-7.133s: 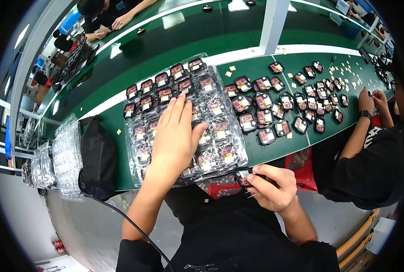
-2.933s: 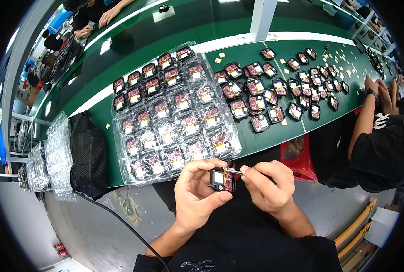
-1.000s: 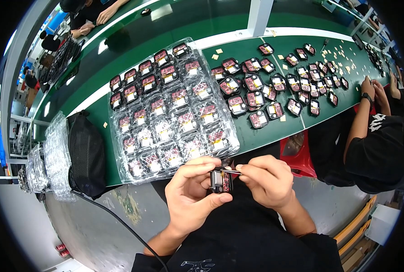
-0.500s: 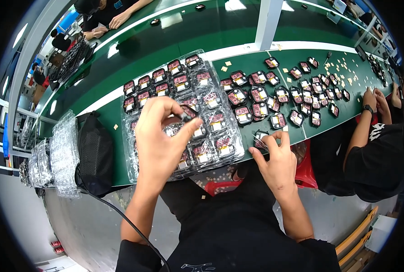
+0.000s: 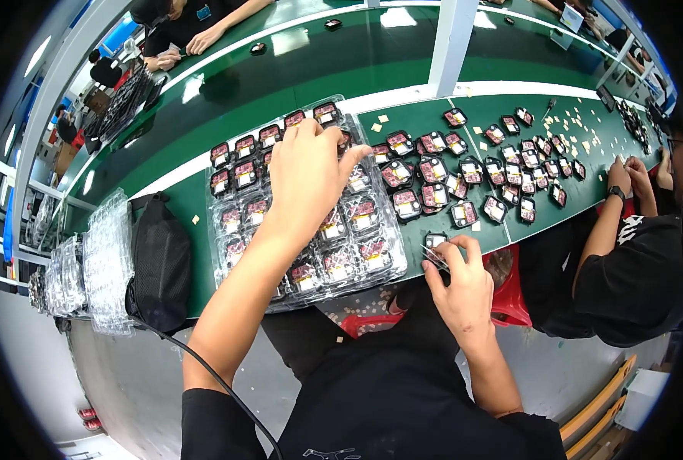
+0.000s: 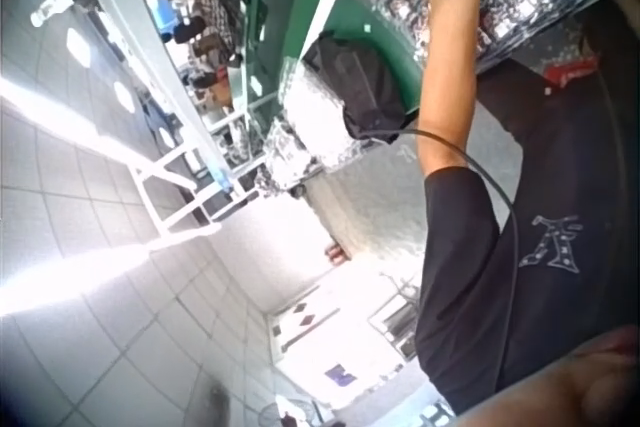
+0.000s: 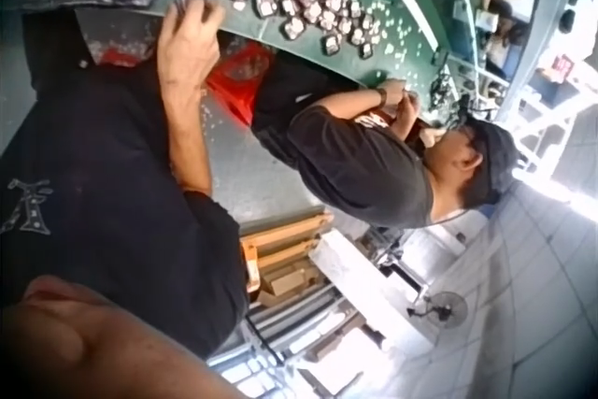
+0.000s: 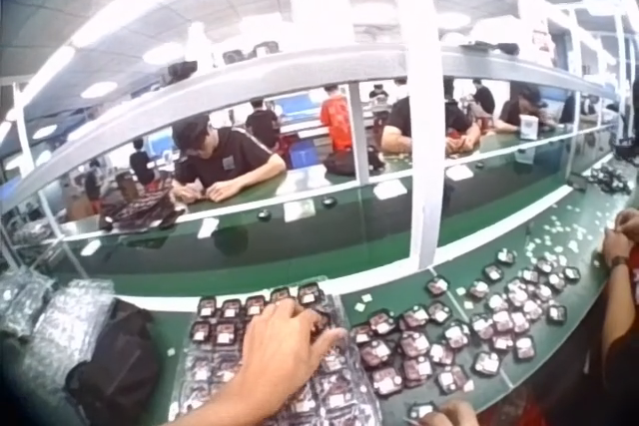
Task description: Assembling small electronic components at a factory workbench using a handheld tool.
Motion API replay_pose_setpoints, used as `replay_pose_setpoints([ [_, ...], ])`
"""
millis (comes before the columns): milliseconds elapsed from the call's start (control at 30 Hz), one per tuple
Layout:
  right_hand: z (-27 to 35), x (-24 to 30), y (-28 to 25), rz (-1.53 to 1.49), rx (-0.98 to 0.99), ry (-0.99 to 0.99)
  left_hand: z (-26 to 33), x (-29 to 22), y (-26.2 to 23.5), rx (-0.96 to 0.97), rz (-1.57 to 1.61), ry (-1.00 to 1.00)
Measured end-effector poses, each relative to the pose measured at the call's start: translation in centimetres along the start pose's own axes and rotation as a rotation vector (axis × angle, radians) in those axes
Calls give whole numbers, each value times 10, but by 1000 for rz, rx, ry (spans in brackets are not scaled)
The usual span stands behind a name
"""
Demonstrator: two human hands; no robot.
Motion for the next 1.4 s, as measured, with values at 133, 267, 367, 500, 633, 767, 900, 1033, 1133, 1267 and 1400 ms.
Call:
replay_pose_setpoints([
  [133, -1, -1, 1, -15, -9, 7, 11, -5, -1, 12, -79, 75],
  [267, -1, 0, 1, -23, -17, 4, 17, -6, 3, -4, -170, 116],
  [367, -1, 0, 1, -25, -16, 4, 15, -4, 6, 19, -180, 116],
  [500, 0, 0, 2, -22, -26, -4, 13, -5, 4, 86, -134, 84],
  [633, 0, 0, 3, -14, -43, -12, 15, -3, 5, 86, -124, 110],
  [767, -1, 1, 2, 1, -25, -18, 17, -2, 8, 138, -119, 118],
  [900, -1, 2, 3, -7, -35, -31, 24, -4, 14, 138, -154, 106],
  [1033, 0, 1, 3, -14, -40, -32, 24, -7, 12, 179, -200, 81],
  [1133, 0, 1, 3, -14, -32, -25, 22, -8, 10, 227, -233, 73],
  [1267, 1, 0, 4, -45, -58, -54, 22, -11, 7, 270, -259, 61],
  [1400, -3, -2, 4, -139, -232, -176, 23, -11, 5, 292, -245, 29],
])
Point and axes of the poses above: each hand's wrist, its own z-axis away from the middle knuckle, its own y-axis out of the palm, x = y × z, the point moved 1 cm from there along -z, towards the middle knuckle, and after that the axes turned 1 degree about x, right-handed, at the moved point
